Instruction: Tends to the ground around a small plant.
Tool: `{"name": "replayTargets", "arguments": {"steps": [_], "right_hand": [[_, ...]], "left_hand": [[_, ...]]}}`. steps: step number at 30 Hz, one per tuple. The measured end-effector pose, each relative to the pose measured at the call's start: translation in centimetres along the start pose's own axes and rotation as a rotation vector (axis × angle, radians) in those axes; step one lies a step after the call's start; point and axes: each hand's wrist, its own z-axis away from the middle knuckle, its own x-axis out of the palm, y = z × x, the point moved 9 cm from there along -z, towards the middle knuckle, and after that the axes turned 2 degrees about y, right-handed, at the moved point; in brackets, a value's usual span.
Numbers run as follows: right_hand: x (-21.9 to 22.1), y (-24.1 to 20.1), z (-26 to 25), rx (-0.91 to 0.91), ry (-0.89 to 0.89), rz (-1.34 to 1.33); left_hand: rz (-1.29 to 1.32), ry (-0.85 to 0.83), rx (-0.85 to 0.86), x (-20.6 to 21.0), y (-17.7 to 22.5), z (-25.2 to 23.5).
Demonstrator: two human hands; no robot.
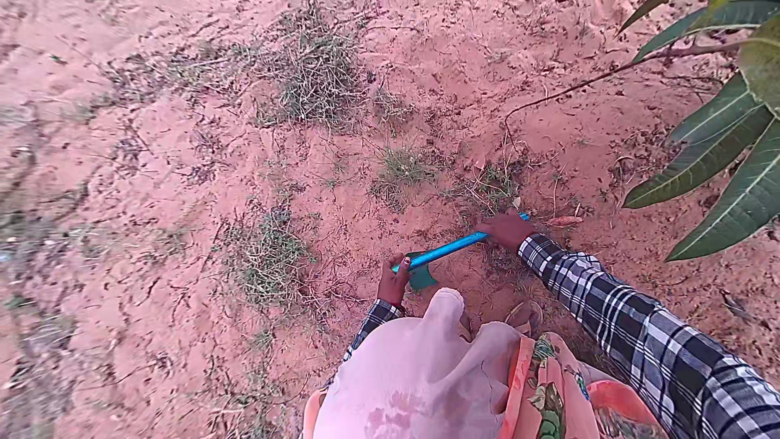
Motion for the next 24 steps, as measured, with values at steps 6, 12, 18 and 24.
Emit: {"name": "replayTargets", "arguments": {"steps": [6,12,18,24], "right_hand": [[-8.7,6.0,0.3,0.082,0.229,0.09],[-7.6,4.4,2.2,0.168,0.216,-0.049],[1.1,-7.1,3.3,0.266,-0.034,-0.429],[3.6,-8.9,-0.9,0.204,-0.036,-0.407]], "left_hand": [[0.159,-0.152,0.216,6.2,5.2,-1.5],[0.227,-0.051,0.483,3.8,7.9,1.0],[-0.056,-0.133,0.573,-6.4,8.5,2.8],[-0.697,-0.216,0.331,-9.7,6.7,0.4]]}}
